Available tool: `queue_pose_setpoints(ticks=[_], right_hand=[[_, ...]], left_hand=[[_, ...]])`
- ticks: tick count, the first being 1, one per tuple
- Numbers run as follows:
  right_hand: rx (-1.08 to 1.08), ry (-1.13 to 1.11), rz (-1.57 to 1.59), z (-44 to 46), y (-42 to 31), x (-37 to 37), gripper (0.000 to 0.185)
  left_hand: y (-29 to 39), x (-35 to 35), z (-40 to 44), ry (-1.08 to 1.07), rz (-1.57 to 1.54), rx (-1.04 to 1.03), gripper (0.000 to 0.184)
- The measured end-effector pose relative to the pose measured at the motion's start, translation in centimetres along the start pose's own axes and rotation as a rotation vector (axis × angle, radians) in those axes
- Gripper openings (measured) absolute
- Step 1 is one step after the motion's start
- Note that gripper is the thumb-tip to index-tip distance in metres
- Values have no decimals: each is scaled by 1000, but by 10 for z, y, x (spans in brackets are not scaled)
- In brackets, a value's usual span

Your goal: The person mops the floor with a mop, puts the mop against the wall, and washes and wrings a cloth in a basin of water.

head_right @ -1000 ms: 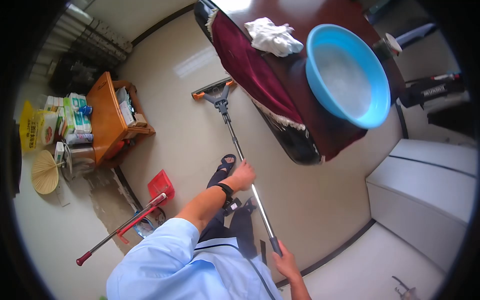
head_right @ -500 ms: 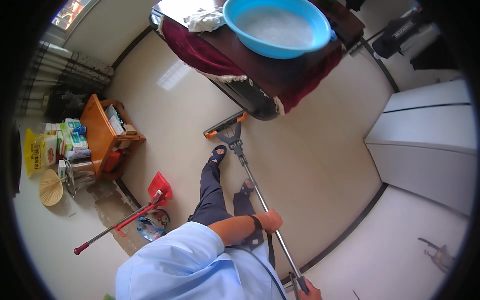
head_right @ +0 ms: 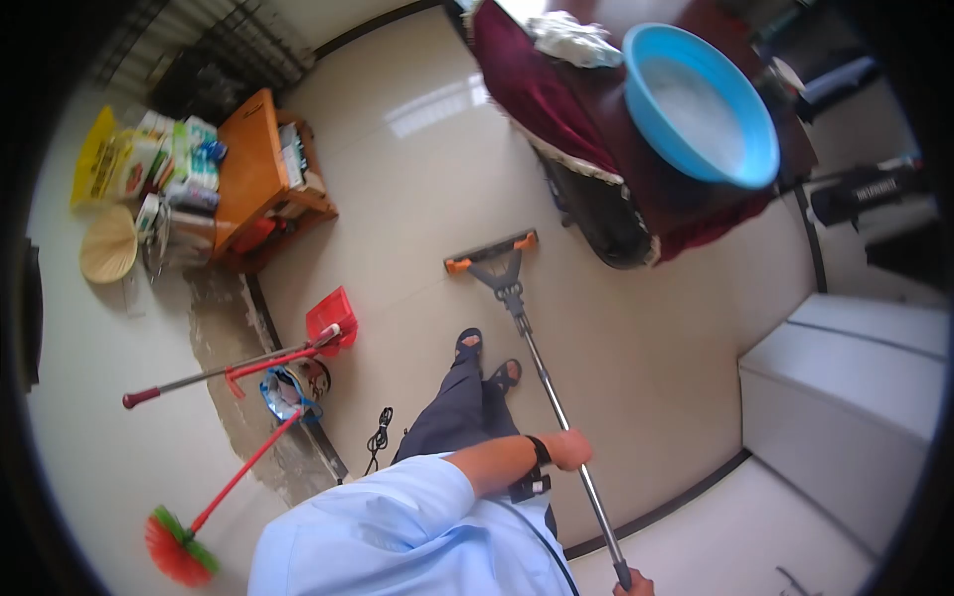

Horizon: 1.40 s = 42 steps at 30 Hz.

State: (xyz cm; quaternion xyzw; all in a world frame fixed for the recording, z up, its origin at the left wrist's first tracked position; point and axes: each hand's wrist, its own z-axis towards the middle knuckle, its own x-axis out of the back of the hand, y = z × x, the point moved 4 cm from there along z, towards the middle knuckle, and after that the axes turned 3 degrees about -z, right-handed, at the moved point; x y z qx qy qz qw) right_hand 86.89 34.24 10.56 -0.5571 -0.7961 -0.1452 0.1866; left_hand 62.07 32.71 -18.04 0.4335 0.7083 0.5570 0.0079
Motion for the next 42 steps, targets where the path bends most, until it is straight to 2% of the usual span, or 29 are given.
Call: queue_pose_setpoints(ticks=[1, 3, 5, 7, 8, 9, 10, 11, 12, 13, 15, 18, 19, 22, 24, 27, 28, 30, 33, 35, 37, 39, 42], right_hand=[[-9, -17, -5, 15, -30, 9, 39], [254, 113, 40, 56, -70, 12, 33], [241, 15, -68, 102, -119, 14, 41], [504, 136, -61, 159, -174, 4, 31], [300, -15, 97, 158, -242, 18, 26], [384, -3, 98, 170, -295, 23, 20], [373, -46, 107, 192, -337, 18, 17], [489, 34, 85, 209, -381, 16, 16], [499, 10, 83, 226, -423, 14, 19], [612, 63, 58, 248, -459, 9, 22], [665, 91, -32, 282, -518, -2, 25], [572, -63, 68, 236, -569, 7, 26], [577, -34, 46, 233, -568, 4, 24], [590, 40, -29, 225, -529, -10, 21], [661, 67, -99, 218, -478, -17, 26], [572, 21, -156, 187, -390, -17, 27], [545, 8, -176, 174, -357, -18, 27], [582, 39, -292, 164, -275, -24, 28], [452, -100, -200, 136, -158, -26, 30], [396, -97, -189, 119, -95, -26, 30], [332, -95, -178, 104, -37, -24, 31], [266, -87, -181, 90, 15, -22, 31], [190, -66, -184, 74, 74, -23, 31]], left_hand=[[-24, 10, -9, 55, 35, 28, 14], [-75, 41, -38, 154, 93, 122, 14], [-128, 78, -80, 232, 131, 273, 14], [-186, 113, -124, 336, 219, 420, 15], [-213, 124, -145, 400, 284, 481, 15], [-232, 137, -171, 477, 343, 549, 14], [-250, 148, -197, 548, 402, 617, 14], [-264, 156, -221, 618, 412, 653, 14], [-278, 162, -242, 686, 425, 686, 14], [-285, 172, -264, 659, 372, 727, 14], [-288, 193, -306, 608, 266, 800, 17], [-299, 183, -339, 805, 279, 792, 24], [-301, 177, -341, 839, 272, 772, 24], [-297, 149, -331, 906, 228, 735, 25], [-287, 129, -311, 906, 185, 732, 25], [-265, 92, -271, 821, 230, 779, 24], [-258, 76, -255, 885, 241, 756, 26], [-224, 56, -230, 849, 137, 742, 32], [-176, 0, -179, 834, 122, 684, 39], [-133, -37, -141, 662, 41, 616, 47], [-88, -81, -103, 622, 45, 516, 53], [-44, -108, -73, 444, 2, 409, 60], [4, -136, -33, 240, -95, 306, 39]])
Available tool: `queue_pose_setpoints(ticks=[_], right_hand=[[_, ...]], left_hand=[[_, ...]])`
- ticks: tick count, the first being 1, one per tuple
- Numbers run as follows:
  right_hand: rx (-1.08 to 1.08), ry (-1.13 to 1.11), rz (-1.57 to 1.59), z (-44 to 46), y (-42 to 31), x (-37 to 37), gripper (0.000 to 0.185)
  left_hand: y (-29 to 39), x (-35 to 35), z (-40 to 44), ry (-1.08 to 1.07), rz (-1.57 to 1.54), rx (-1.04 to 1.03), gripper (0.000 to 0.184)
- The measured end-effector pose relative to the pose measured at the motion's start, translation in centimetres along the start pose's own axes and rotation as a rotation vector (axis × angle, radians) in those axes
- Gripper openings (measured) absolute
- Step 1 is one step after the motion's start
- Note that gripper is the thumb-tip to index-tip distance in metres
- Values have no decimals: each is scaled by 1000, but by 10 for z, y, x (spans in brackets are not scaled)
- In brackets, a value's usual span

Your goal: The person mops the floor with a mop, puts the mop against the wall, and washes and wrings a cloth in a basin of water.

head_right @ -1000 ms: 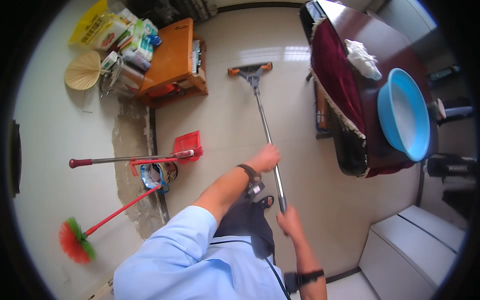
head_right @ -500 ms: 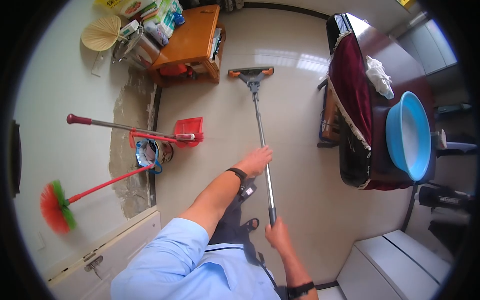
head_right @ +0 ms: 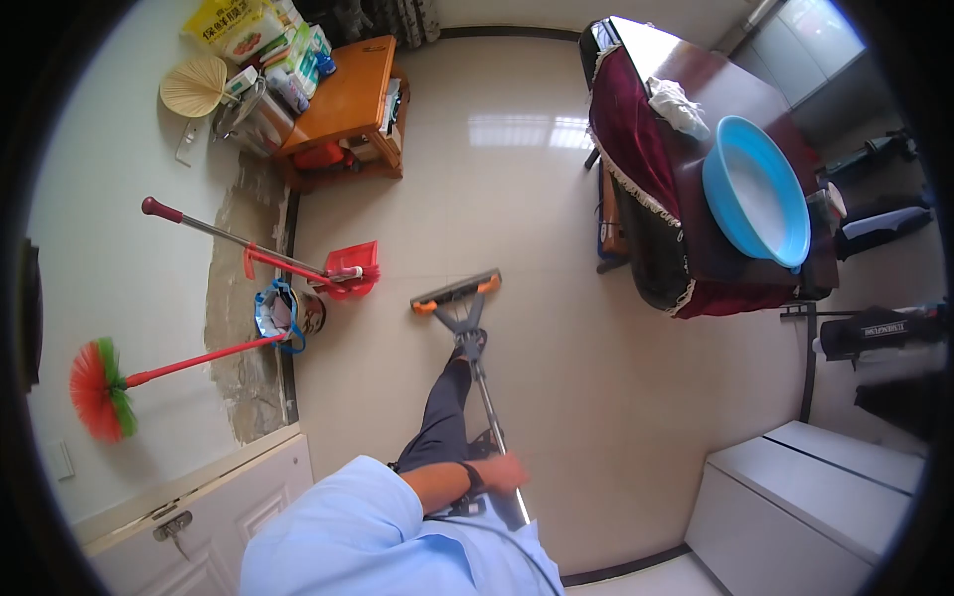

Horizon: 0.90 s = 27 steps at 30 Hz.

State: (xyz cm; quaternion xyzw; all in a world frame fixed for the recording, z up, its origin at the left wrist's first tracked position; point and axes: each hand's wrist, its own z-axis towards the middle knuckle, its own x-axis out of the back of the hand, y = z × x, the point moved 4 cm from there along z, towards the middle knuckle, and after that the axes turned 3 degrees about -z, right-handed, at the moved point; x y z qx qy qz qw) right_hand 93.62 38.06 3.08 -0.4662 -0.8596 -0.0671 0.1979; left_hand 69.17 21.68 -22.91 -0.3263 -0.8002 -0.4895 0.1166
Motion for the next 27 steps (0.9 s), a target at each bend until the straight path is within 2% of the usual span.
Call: queue_pose_setpoints(ticks=[2, 4, 7, 10, 12, 14, 16, 17, 19, 21, 22, 24, 27], right_hand=[[-41, 9, -4, -11, 25, -6, 32], [-70, 14, -2, -18, 38, -11, 32], [-83, 25, 27, -16, 36, -15, 32], [-60, 32, 57, -1, 14, -13, 33], [-11, 37, 77, 15, -12, -9, 33], [66, 44, 105, 39, -50, -3, 34], [167, 48, 147, 68, -96, 3, 34], [231, 56, 174, 84, -122, 6, 34], [381, 80, 239, 116, -177, 9, 34], [342, 15, 304, 146, -223, 5, 32], [287, -29, 332, 160, -242, 1, 30], [322, 9, 306, 180, -277, 2, 23], [337, 9, 282, 183, -283, -1, 20]], left_hand=[[14, -32, 13, -62, -85, -36, 27], [28, -29, 3, -61, -219, -104, 20], [22, 12, -20, -154, -128, -167, 21], [-7, 47, -34, -63, -82, -101, 18], [-52, 41, -10, 30, 4, -52, 14], [-99, 60, -6, 281, 105, -6, 11], [-142, 102, -20, 393, 243, 81, 10], [-173, 109, -19, 558, 269, 131, 9], [-203, 159, -48, 502, 379, 327, 9], [-232, 187, -66, 518, 398, 447, 11], [-242, 197, -75, 549, 409, 465, 11], [-254, 211, -89, 610, 441, 496, 12], [-254, 216, -98, 595, 413, 472, 14]])
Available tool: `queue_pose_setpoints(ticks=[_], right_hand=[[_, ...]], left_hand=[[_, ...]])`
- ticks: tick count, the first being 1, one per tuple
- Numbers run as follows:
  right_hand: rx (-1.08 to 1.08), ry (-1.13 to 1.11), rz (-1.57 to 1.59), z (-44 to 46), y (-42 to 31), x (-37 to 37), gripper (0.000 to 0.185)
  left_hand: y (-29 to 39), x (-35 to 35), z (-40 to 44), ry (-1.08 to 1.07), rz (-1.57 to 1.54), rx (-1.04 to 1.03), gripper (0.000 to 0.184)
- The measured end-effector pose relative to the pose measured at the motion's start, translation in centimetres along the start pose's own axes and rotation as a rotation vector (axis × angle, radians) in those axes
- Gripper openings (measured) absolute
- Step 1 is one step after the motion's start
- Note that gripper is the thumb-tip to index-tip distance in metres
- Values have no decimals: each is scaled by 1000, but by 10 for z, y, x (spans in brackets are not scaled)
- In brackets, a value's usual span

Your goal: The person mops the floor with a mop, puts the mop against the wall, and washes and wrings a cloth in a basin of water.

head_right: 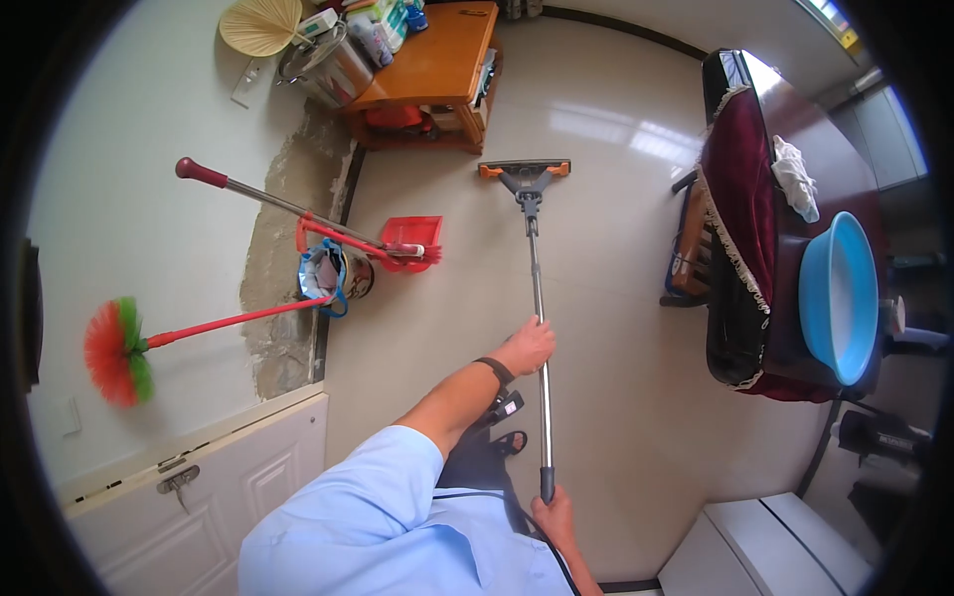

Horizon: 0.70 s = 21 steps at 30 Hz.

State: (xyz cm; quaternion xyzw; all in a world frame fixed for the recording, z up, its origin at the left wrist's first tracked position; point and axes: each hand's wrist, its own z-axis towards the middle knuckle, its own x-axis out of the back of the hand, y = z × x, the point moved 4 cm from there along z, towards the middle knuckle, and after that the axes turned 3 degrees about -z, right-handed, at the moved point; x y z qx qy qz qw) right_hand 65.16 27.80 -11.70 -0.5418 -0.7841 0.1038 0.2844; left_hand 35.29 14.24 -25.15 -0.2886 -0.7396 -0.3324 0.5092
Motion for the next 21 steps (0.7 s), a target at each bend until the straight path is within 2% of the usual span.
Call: queue_pose_setpoints(ticks=[4, 5, 10, 14, 16, 19, 21], right_hand=[[-90, -57, 12, -43, -17, 18, 29], [-1, 60, -82, -54, 0, 19, 31], [-101, 32, -216, -105, 46, 48, 29], [-160, 17, -339, -141, 83, 83, 29], [-158, 18, -378, -151, 95, 96, 28], [-116, 14, -419, -144, 87, 102, 27], [-66, 6, -431, -124, 71, 98, 27]], left_hand=[[38, -12, -16, 4, -108, -61, 12], [55, -17, -23, 9, -152, -81, 12], [158, -49, -64, -13, -330, -173, 11], [234, -41, -99, -268, -473, -328, 14], [266, -46, -110, -364, -558, -508, 29], [248, -61, -117, -149, -1059, -386, 50], [183, -75, -114, 31, -1123, 31, 62]])
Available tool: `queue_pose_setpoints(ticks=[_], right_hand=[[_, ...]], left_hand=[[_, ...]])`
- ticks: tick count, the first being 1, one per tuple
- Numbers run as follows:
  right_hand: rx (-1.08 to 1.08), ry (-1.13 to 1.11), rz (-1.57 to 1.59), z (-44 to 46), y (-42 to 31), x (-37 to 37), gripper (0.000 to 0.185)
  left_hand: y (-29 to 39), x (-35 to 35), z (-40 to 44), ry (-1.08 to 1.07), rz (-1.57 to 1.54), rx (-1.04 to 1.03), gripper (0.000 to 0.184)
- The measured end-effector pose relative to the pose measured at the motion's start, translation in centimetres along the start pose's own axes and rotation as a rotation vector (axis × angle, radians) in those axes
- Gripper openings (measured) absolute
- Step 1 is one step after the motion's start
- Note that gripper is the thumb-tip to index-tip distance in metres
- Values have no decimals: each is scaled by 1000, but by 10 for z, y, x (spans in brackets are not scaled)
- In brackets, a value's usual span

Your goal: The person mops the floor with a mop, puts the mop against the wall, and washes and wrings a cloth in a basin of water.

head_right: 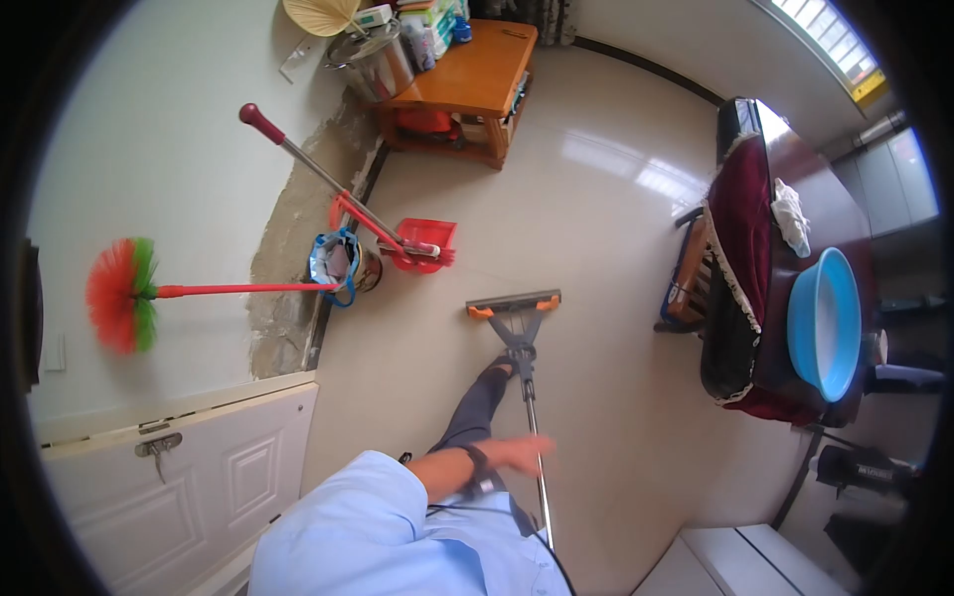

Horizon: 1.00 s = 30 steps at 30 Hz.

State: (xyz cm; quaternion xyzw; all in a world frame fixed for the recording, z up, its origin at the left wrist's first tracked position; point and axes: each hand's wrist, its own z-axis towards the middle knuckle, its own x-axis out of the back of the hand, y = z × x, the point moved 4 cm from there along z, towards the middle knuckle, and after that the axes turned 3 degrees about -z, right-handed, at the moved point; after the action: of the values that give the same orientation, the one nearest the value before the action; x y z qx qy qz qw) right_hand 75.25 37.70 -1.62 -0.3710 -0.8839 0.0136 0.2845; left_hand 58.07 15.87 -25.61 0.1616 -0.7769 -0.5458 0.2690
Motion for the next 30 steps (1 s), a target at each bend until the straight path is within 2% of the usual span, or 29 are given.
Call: queue_pose_setpoints(ticks=[1, 2, 3, 5, 6, 7, 8, 9, 10, 11, 12, 13, 14, 17, 20, 24, 27, 30], right_hand=[[35, 5, -1, 14, -15, 1, 27], [75, 5, -2, 28, -31, 2, 27], [114, 7, -1, 43, -50, 2, 26], [185, 10, 8, 76, -95, 2, 26], [219, 11, 12, 93, -119, 3, 26], [248, 14, 21, 110, -145, 3, 26], [276, 13, 28, 128, -173, 3, 26], [304, 16, 35, 144, -199, 4, 25], [330, 13, 39, 160, -226, 4, 25], [350, 11, 44, 172, -248, 3, 25], [366, 7, 44, 183, -268, 3, 25], [378, 6, 41, 190, -284, 4, 25], [383, 5, 43, 196, -296, 4, 25], [370, 8, 33, 197, -309, 8, 24], [331, 10, 2, 180, -285, 14, 24], [243, 3, -34, 141, -231, 25, 23], [156, -4, -56, 106, -180, 33, 23], [58, -11, -79, 68, -127, 38, 23]], left_hand=[[-32, 38, -3, 223, -22, 111, 56], [-21, 114, -14, 233, -183, 407, 52], [-71, 153, -27, 616, -203, 336, 49], [-80, 267, -78, 1042, -43, 598, 55], [-109, 321, -106, 1191, 106, 592, 56], [-114, 379, -139, 1400, 33, 447, 52], [-59, 440, -169, 1434, 32, 610, 51], [-64, 483, -200, 1730, 549, 382, 38], [-73, 524, -229, 1884, 527, 432, 54], [-72, 572, -258, 1897, 449, 319, 63], [-43, 593, -266, 1868, 311, 261, 69], [-13, 613, -275, 1840, 173, 208, 75], [48, 622, -266, 1762, -23, 211, 79], [78, 665, -259, 1575, -236, 239, 70], [86, 682, -240, 1521, -243, 270, 46], [104, 681, -201, 1354, -89, 312, 43], [122, 672, -163, 1281, -102, 167, 40], [138, 666, -123, 1206, -72, 149, 35]])
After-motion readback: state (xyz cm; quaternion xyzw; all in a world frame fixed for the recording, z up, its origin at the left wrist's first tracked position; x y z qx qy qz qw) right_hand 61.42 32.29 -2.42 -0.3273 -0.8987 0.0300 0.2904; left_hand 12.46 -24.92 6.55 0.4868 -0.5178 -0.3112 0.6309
